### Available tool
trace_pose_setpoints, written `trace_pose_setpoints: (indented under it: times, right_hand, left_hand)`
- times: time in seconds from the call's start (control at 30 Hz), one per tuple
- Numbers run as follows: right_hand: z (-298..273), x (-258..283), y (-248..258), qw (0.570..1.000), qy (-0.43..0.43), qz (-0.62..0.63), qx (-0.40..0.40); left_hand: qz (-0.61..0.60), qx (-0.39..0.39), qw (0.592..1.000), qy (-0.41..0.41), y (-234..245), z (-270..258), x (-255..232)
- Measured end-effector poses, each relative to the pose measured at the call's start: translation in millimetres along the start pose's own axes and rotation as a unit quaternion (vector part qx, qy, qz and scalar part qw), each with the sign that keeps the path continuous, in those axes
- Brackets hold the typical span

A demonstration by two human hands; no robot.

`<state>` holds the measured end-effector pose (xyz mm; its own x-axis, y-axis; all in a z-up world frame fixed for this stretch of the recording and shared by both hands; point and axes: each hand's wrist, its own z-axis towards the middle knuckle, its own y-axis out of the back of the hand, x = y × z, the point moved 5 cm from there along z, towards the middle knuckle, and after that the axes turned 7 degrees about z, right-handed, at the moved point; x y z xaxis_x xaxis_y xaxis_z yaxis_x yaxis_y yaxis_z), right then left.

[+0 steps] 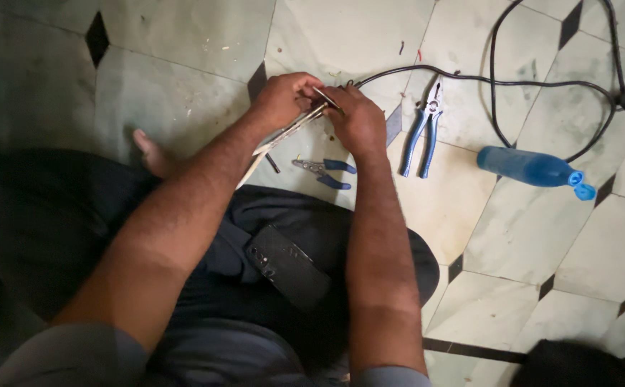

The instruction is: The person sits on the floor and uses a screwdriver to open a black electrical plug, adjusts the internal wires, and then reassembles the plug housing. Pliers and a water bottle are visible nearby.

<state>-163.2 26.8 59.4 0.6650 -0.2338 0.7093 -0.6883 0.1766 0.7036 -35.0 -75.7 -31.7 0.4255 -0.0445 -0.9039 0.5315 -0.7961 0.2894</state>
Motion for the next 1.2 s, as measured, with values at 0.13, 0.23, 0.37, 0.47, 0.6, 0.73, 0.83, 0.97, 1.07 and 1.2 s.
trace_pose_setpoints:
  times: [0.13, 0.23, 0.37, 0.47, 0.6, 0.73, 0.83, 0.97, 1.07, 1.2]
  right_hand:
    - [1, 1, 0, 1.000, 0.025, -0.003, -0.018]
    - [0, 0, 0, 1.000, 0.011, -0.003, -0.010]
    - [-3, 0, 0, 1.000, 0.000, 0.004, -0.007]
    - [-3, 2, 0, 1.000, 0.010, 0.004, -0.013]
    - [-3, 4, 2, 0.999, 0.025, -0.001, -0.026]
    - [-2, 4, 1, 1.000, 0.011, -0.001, -0.022]
    - [-3, 2, 2, 1.000, 0.012, 0.006, -0.020]
    - [-4, 1, 1, 0.998, 0.044, 0.001, -0.037]
    - [-3, 1, 0, 0.997, 0.057, -0.005, -0.045]
    - [-5, -5, -2, 1.000, -0.005, -0.015, -0.008]
  left_hand:
    - [0.033, 0.023, 0.999, 0.005, -3, 4, 10]
    - [0.093, -0.030, 0.993, -0.066, 1, 6, 10]
    - [0.045, -0.134, 0.990, -0.012, 26, 14, 15]
    - [0.076, -0.134, 0.988, 0.000, 39, 13, 6]
    - [0.254, -0.070, 0.963, -0.063, 25, 0, -23]
    - [0.272, -0.054, 0.949, -0.149, 11, -8, -42]
    - [0.314, -0.035, 0.937, -0.148, 9, -2, -42]
    - [0.303, -0.060, 0.936, -0.170, 8, -5, -40]
    - [0.299, -0.073, 0.936, -0.169, 8, -5, -39]
    - [0.256, -0.063, 0.947, -0.185, 6, -3, -37]
